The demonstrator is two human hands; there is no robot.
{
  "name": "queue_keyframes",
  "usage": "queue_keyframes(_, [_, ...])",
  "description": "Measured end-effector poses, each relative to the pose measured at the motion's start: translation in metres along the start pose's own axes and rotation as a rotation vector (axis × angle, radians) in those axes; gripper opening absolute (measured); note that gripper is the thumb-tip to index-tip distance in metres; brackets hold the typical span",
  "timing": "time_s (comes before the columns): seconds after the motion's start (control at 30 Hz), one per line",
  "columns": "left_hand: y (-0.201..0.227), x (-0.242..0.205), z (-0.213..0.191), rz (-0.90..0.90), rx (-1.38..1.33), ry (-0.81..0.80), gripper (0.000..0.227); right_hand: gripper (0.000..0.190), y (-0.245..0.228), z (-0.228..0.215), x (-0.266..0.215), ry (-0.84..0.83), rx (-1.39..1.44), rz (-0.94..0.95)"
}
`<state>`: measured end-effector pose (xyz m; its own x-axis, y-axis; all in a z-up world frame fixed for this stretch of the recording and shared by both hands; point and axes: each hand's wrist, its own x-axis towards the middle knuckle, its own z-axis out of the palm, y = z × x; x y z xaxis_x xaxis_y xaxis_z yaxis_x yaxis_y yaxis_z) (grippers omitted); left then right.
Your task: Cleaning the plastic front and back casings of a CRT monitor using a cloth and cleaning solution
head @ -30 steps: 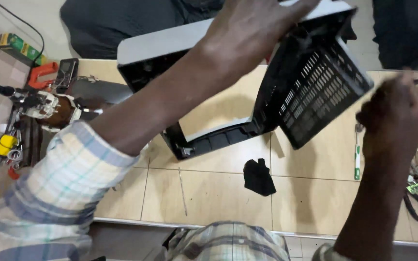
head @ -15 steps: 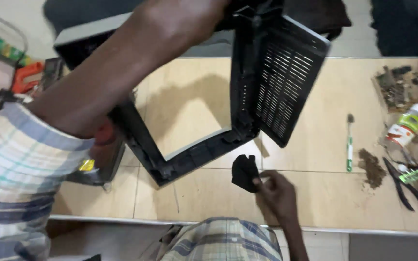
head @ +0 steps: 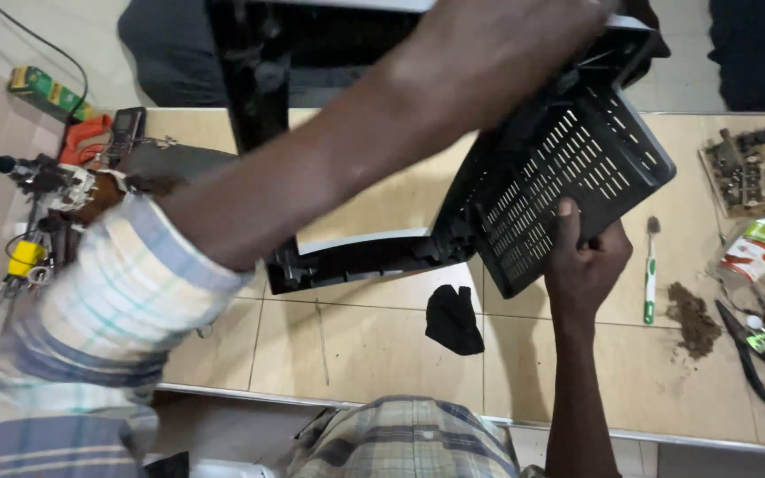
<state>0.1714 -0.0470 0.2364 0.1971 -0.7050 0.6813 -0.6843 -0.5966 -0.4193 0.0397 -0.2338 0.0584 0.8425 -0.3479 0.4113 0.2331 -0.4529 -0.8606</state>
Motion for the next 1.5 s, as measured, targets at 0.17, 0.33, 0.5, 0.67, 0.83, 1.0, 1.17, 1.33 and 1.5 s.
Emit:
queue_keyframes(0.17, [0.054, -0.084, -0.091, -0.557, -0.227, 0.088, 0.065, 0.028, -0.006, -0.001, -0.001, 0.031, -0.006, -0.012])
queue_keyframes(0.33, [0.031, -0.125, -0.136, -1.094, -0.054, 0.124, 0.099, 0.026, 0.017, -0.005, 0.004, 0.094, -0.019, 0.061])
queue_keyframes(0.5, [-0.026, -0.158, -0.105, -1.233, -0.67, -0.196, 0.108, 0.027, -0.013, 0.002, 0.006, 0.038, 0.075, 0.107])
queue_keyframes(0.67, [-0.015, -0.111, -0.093, -0.77, -0.859, 0.052, 0.026, 0.035, 0.0, -0.02, 0.002, -0.024, 0.075, 0.073])
queue_keyframes(0.83, [-0.007, -0.1, -0.084, -0.699, -0.614, 0.021, 0.015, 0.019, 0.046, -0.044, -0.067, 0.172, -0.076, 0.198])
queue_keyframes(1.0, [-0.005, -0.094, -0.082, -0.857, -0.476, -0.043, 0.021, 0.022, 0.089, -0.029, -0.152, -0.394, -0.184, 0.311])
queue_keyframes(1.17, [0.006, -0.097, -0.097, -0.719, -0.625, 0.014, 0.014, 0.021, 0.055, -0.009, -0.153, -0.555, -0.422, 0.355])
queue_keyframes(1.33, [0.013, -0.088, -0.111, -0.841, -0.659, 0.044, 0.025, 0.016, -0.003, -0.037, -0.112, -0.421, -0.09, 0.358])
queue_keyframes(1.5, [0.017, -0.088, -0.112, -0.872, -0.693, 0.043, 0.029, 0.014, -0.053, -0.056, -0.054, -0.38, -0.411, -0.083])
